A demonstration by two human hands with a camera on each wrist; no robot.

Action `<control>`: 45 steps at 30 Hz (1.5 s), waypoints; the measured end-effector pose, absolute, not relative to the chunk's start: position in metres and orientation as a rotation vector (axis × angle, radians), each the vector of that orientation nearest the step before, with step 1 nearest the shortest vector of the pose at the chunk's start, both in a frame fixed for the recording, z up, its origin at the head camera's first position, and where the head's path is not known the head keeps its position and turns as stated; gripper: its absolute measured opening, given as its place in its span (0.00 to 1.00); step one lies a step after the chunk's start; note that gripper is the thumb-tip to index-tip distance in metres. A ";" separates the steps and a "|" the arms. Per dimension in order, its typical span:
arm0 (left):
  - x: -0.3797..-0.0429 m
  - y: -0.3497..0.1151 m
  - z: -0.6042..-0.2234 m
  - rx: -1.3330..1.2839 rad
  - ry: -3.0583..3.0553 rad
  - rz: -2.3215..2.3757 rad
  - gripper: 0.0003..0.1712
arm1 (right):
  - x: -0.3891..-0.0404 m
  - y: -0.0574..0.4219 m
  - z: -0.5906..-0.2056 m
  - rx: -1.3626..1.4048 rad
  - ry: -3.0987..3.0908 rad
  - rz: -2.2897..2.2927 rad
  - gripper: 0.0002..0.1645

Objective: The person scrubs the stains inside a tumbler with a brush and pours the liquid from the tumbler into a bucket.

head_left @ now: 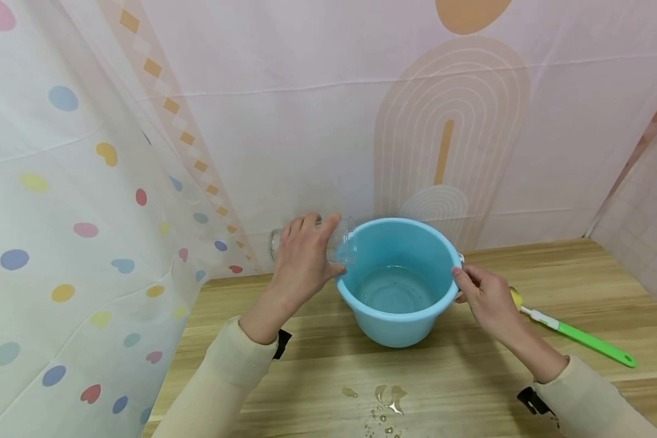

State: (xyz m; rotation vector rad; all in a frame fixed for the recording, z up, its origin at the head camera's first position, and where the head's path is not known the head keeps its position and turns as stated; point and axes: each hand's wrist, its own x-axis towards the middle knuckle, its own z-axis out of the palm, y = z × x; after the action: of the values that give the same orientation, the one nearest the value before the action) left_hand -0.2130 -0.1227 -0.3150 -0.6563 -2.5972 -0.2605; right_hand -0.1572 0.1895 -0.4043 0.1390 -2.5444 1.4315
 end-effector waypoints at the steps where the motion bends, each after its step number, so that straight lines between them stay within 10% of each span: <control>1: -0.213 -0.123 -0.315 -0.656 -2.598 -0.260 0.52 | -0.157 0.190 -0.404 0.141 -2.544 1.434 0.25; 45: -0.216 -0.117 -0.308 -0.722 -2.619 -0.134 0.49 | -0.158 0.191 -0.403 0.129 -2.555 1.437 0.25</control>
State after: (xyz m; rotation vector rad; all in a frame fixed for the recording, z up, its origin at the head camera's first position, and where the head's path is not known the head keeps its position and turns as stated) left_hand -0.2163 -0.1166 -0.3076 -0.7221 -2.6187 -0.1340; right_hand -0.1576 0.1911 -0.4031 0.1289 -2.5550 1.4368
